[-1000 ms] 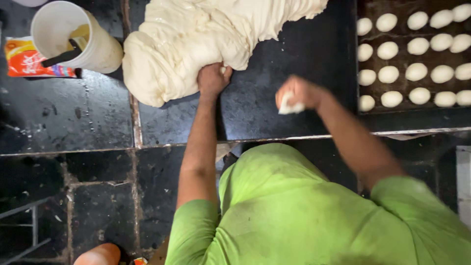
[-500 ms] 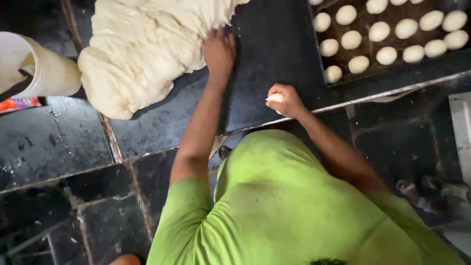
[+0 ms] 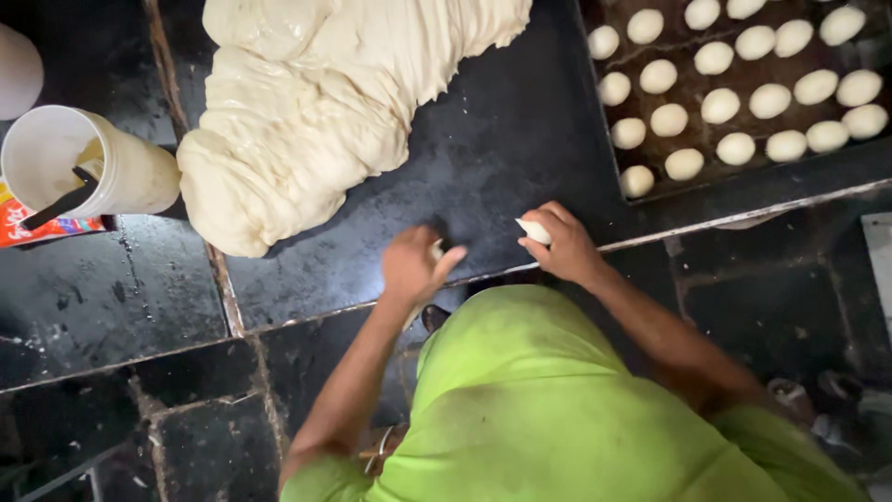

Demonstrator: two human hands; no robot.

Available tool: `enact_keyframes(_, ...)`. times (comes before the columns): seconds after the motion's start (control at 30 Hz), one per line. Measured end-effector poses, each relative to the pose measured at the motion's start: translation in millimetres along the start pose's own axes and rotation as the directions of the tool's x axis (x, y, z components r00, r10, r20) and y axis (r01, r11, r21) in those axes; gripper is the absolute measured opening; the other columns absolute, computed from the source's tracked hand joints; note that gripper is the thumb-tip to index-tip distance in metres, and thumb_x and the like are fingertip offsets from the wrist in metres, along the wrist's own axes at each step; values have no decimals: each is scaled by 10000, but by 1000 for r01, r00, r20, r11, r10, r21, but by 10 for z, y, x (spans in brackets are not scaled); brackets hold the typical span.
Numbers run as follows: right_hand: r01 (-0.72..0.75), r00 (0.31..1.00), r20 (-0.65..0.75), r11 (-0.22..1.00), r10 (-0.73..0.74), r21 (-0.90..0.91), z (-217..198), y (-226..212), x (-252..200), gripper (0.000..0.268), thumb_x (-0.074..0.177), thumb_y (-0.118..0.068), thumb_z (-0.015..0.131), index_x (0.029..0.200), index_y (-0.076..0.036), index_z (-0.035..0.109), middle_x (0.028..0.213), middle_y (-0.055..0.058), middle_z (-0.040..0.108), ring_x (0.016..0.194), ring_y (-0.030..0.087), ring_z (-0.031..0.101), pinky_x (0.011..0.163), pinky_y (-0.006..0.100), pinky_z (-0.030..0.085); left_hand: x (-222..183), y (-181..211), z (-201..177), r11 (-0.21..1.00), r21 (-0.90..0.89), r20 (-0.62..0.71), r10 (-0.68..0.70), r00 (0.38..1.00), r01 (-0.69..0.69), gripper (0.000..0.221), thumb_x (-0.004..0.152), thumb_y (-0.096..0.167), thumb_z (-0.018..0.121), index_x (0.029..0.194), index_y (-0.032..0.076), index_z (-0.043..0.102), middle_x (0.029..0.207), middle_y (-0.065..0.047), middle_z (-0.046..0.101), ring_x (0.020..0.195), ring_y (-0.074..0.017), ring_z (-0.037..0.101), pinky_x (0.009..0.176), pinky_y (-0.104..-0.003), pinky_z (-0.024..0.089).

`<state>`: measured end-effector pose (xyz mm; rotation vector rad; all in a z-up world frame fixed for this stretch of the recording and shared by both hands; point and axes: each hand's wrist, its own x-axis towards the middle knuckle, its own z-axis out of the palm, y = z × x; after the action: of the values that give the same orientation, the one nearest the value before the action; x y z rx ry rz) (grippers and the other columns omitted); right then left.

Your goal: The person tears portions of dough from a large dough mass, rolls them into balls by hand on the table, and places the dough balls onto a baking tray.

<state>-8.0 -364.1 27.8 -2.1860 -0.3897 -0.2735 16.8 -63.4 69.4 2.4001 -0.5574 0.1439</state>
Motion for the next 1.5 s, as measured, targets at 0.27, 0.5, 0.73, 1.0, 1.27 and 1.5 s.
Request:
enact_keyframes(0.27,191,974,-27,885,-223,-424,255,311,1089,529,794,-326,859,1198,-66,638,1266,173,551,1190,398,498,982,539,385,38,-845,30,957,161,249,198,948,-241,522,875,519,697,1104,55,621,1100,-175,582,1028,-390,525,869,-523,416)
enact_keyframes(0.5,290,902,343,957,-262,-31,751,62,311,222,863,-164,725,1053,-91,635,1230,129,591,1195,335,531,1060,481,446,-232,-467,363,978,-58,134,208,969,-201,359,843,330,730,1092,88,638,1186,-143,591,1172,-379,528,1019,-507,400)
enact_keyframes(0.73,277,961,137,860,-242,-429,166,292,1012,395,820,-271,808,1108,-55,646,1157,190,602,1077,381,536,903,499,403,18,-1130,-4,992,38,-16,121,992,-121,363,850,312,813,1081,83,650,1076,-146,613,1002,-391,531,848,-511,414)
enact_keyframes(1.0,348,863,377,937,-337,42,534,25,405,131,892,-105,703,1001,-103,631,1165,109,640,1154,332,588,1028,496,455,-504,-646,437,932,-263,-70,239,969,-249,96,932,104,696,1009,66,654,1097,-145,642,1094,-371,591,991,-487,475)
enact_keyframes(1.27,307,951,39,932,-306,-191,721,260,1270,497,730,-173,884,1154,-72,646,1285,145,577,1187,377,538,992,488,459,258,-981,310,986,-146,-233,44,971,-80,299,842,180,818,1043,33,651,1059,-166,608,1018,-393,536,892,-487,436)
enact_keyframes(1.5,339,849,393,935,-353,107,265,139,275,143,883,-149,762,981,-78,687,1097,118,699,1136,300,649,1040,474,479,-630,-844,40,889,-360,-101,266,959,-284,163,898,155,748,1012,49,698,1064,-110,693,1047,-354,639,969,-458,469)
